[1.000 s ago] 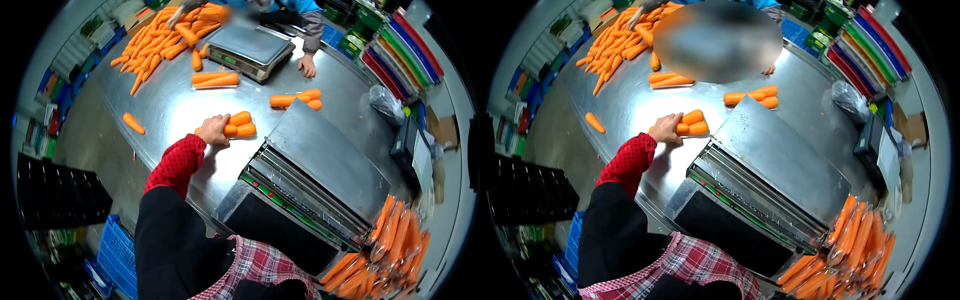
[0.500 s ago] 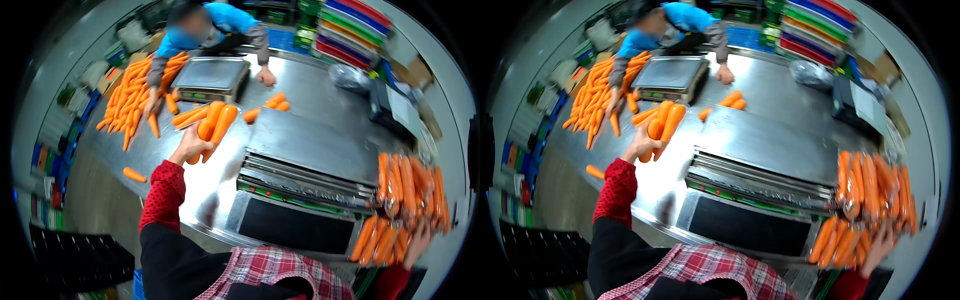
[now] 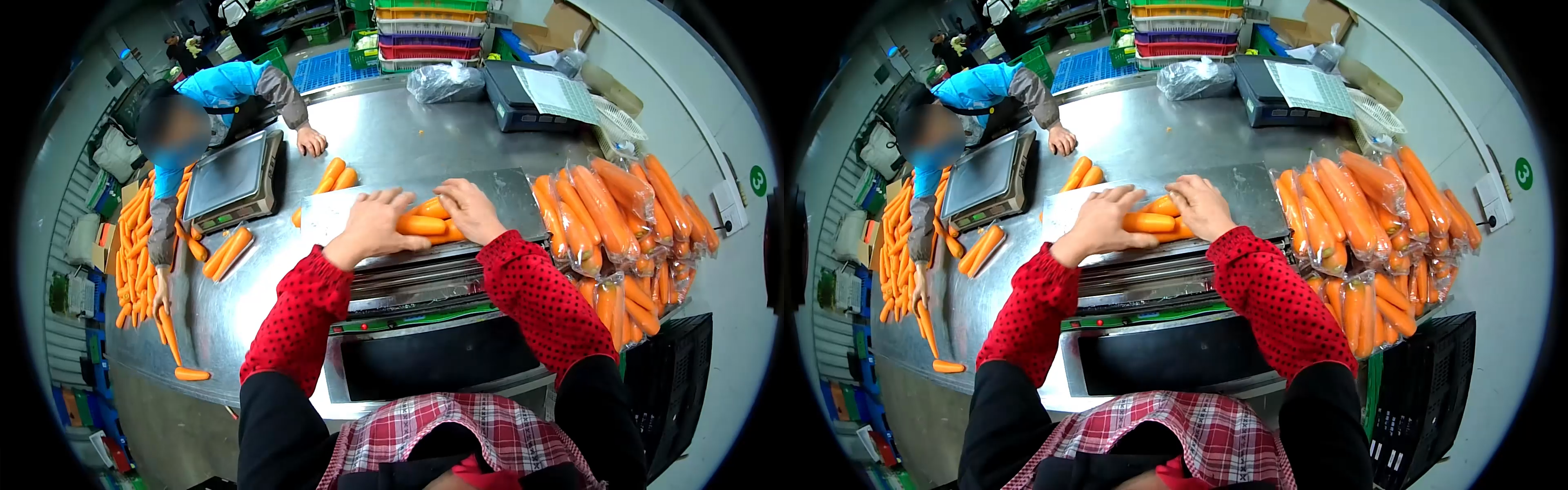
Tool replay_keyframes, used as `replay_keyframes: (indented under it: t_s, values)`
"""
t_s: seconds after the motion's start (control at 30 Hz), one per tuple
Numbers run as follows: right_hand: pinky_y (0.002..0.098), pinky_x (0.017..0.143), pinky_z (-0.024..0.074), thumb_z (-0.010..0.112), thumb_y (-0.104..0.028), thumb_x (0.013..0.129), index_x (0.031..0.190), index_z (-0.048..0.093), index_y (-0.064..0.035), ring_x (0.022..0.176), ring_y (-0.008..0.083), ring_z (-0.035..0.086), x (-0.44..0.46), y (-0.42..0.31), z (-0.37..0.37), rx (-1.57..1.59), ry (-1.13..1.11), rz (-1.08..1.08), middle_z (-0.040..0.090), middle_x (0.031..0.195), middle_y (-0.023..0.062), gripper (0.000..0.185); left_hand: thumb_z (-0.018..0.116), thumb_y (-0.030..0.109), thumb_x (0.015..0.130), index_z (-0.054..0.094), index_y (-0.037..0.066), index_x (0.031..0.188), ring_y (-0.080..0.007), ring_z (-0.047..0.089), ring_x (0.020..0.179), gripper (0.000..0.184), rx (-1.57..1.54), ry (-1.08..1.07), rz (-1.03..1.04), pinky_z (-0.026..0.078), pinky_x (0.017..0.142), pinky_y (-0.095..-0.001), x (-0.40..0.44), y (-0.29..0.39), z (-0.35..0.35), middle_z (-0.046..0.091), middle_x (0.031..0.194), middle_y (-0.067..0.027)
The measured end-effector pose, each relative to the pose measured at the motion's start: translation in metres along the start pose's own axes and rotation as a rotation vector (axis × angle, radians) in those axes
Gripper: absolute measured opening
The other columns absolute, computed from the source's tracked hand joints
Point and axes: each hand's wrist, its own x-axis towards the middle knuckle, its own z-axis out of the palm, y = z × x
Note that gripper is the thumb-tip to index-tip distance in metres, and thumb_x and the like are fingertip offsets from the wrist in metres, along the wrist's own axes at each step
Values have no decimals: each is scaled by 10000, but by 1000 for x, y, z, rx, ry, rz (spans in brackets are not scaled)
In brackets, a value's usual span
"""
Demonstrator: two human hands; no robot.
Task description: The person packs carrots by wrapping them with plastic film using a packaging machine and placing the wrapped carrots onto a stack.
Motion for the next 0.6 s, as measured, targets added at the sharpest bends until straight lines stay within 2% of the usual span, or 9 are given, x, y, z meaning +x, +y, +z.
replay_keyframes:
  t_s: [0.07,0.13,0.17,0.3,0.4,0.47,0.5,0.53,0.6]
  values:
    - [386,853,467,524,-223,937,1068,663,-69,985,302,588,2,0,-9,155,-17,116,622,1059,114,246,640,499,819,636,94,1172,-329,597,1049,538,-54,57,-115,443,889,-435,-18,-12,8,620,1178,-140]
    - [373,835,471,519,-205,939,1063,660,-55,959,303,599,-3,-6,-5,310,-45,238,626,1040,123,240,648,426,837,683,72,1070,-312,610,990,426,-121,199,-158,453,859,-419,-30,-6,27,647,1111,-134]
    - [362,824,472,519,-200,941,1057,659,-46,944,304,606,-4,-8,-2,303,-13,286,628,1024,128,238,678,359,827,707,57,979,-302,620,928,340,-76,368,-161,461,841,-399,-28,2,33,674,1022,-116]
    - [361,810,473,520,-204,945,1038,662,-34,935,303,613,-12,-16,0,284,44,321,635,993,131,240,709,328,800,713,57,911,-291,631,900,292,-59,469,-220,466,831,-398,-21,18,41,691,918,-100]
    - [378,806,474,526,-243,945,1032,662,-39,927,317,609,-10,-16,-3,356,44,284,634,997,129,260,722,328,781,710,71,950,-286,624,938,308,-78,467,-145,463,828,-401,-26,10,39,689,978,-96]
    - [392,849,462,532,-279,941,1056,658,-50,954,308,607,-11,-21,-2,192,-3,350,633,1018,121,286,715,338,786,703,75,964,-295,614,949,319,-51,490,-163,453,841,-409,-24,13,45,673,1004,-108]
    - [396,910,441,534,-303,937,1100,638,-40,1013,309,589,-11,-17,-3,184,-57,358,617,1082,140,326,708,348,790,697,78,978,-305,604,960,329,-32,518,-173,443,853,-416,-24,15,48,658,1030,-120]
    - [396,910,441,534,-303,937,1100,638,-40,1013,309,589,-13,-14,-2,189,-53,354,617,1082,140,326,708,348,790,697,78,978,-305,604,960,329,-25,519,-171,443,853,-416,-27,13,47,658,1030,-120]
    - [397,948,422,544,-296,934,1136,613,-22,1056,326,565,-12,-9,-10,133,7,116,594,1131,165,348,703,291,814,672,64,1057,-331,594,985,333,-95,618,-203,442,897,-417,-35,7,37,625,1131,-157]
